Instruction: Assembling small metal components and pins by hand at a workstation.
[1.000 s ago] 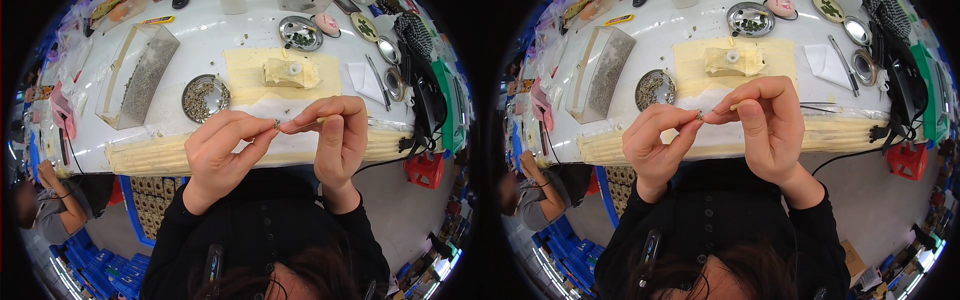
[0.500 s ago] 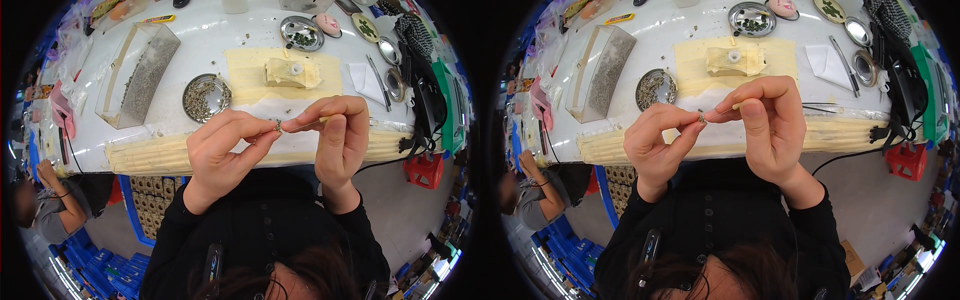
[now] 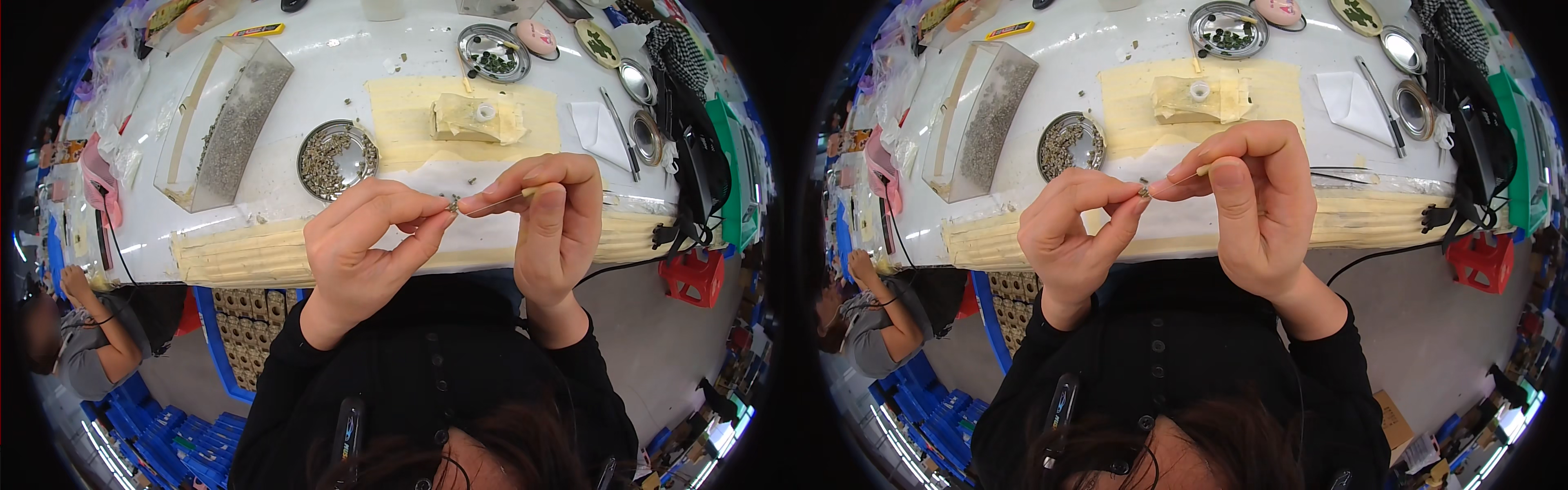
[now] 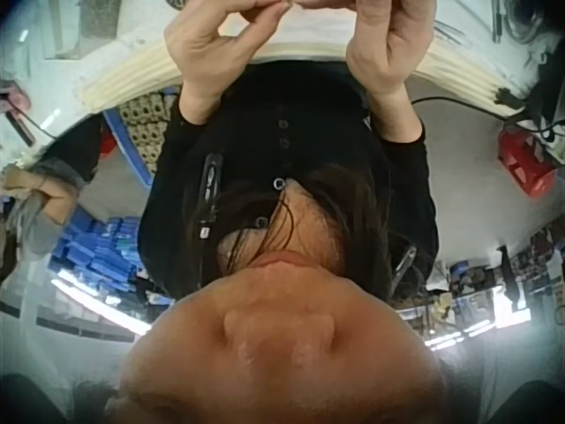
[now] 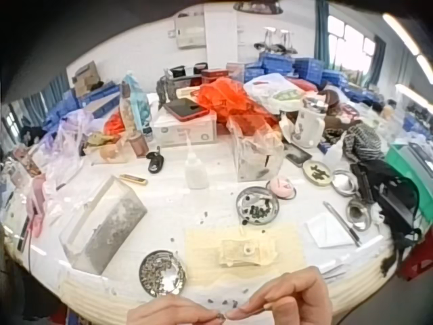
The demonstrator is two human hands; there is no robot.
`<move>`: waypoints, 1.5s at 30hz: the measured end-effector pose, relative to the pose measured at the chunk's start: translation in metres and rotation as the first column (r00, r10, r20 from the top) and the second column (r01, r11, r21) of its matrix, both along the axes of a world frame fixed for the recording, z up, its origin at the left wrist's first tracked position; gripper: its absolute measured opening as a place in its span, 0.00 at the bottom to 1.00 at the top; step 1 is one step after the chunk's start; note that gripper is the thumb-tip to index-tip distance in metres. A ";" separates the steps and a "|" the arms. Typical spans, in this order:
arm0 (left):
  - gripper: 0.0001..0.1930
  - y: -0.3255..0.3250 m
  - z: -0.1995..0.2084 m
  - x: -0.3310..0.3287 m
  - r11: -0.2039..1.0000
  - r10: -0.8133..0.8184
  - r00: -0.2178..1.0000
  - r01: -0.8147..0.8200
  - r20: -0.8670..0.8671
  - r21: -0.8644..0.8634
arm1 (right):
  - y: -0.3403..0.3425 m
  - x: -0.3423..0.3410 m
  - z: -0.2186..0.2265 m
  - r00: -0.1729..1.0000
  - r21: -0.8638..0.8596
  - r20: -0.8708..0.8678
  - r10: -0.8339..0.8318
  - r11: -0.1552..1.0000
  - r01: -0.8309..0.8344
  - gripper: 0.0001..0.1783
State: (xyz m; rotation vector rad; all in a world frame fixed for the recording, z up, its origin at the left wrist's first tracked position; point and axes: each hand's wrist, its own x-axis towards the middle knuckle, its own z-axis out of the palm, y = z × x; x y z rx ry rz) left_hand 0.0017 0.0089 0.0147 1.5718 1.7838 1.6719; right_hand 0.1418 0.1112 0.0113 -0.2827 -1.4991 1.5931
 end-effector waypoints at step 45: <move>0.19 -0.002 -0.019 -0.004 0.956 0.143 0.850 0.015 -0.507 0.294 | 0.000 0.000 -0.004 0.999 -0.157 -0.002 0.053 0.986 -0.052 0.11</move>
